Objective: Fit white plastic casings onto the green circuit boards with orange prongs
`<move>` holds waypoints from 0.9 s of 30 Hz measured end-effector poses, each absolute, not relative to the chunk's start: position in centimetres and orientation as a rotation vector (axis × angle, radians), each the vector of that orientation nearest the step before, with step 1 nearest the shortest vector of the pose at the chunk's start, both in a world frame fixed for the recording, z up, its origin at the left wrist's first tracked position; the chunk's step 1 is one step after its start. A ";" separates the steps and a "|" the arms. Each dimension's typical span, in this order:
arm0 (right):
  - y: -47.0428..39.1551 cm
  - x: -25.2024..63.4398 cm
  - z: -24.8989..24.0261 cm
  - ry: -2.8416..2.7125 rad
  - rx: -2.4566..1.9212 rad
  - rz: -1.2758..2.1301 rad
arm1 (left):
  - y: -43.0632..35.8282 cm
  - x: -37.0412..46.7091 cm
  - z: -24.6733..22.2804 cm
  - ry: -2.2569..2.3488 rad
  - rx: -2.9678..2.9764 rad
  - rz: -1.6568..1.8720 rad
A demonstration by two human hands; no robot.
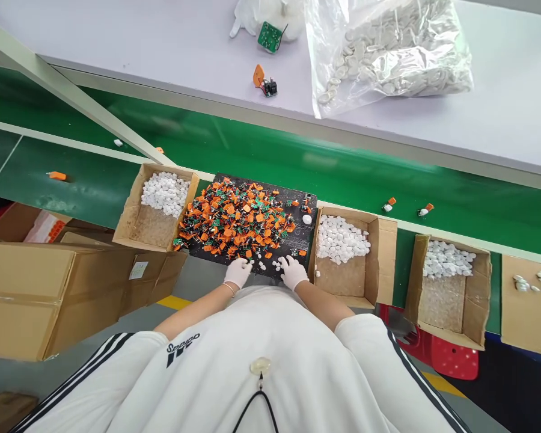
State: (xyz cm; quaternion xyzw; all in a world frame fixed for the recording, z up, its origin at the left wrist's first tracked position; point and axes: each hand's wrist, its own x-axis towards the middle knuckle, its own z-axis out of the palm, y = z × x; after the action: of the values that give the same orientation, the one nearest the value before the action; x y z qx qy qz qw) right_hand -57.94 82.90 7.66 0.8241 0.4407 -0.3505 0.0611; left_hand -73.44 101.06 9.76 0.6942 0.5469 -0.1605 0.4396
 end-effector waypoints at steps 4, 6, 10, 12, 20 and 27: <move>84.9 -59.1 7.1 1.362 2.496 -1.069 | 98.0 -72.0 9.5 1.034 2.082 -0.469; 85.7 -59.4 6.6 1.358 2.499 -1.073 | 97.1 -71.1 9.0 0.952 2.223 -0.502; 85.9 -59.6 6.2 1.360 2.506 -1.085 | 96.5 -69.7 7.8 0.877 2.428 -0.605; 85.4 -59.4 6.2 1.364 2.509 -1.092 | 96.4 -69.4 7.4 0.861 2.501 -0.649; 85.0 -59.2 7.0 1.352 2.545 -1.096 | 96.1 -69.5 6.8 0.808 2.667 -0.718; 85.6 -58.9 6.5 1.291 2.560 -1.189 | 96.3 -69.9 6.8 0.639 2.720 -0.772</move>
State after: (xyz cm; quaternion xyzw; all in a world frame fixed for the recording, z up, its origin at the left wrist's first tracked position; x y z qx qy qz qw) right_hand -58.93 85.59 6.47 0.8246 0.4159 -0.3829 0.0186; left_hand -69.93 96.32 6.75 0.9314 0.2189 -0.2644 0.1210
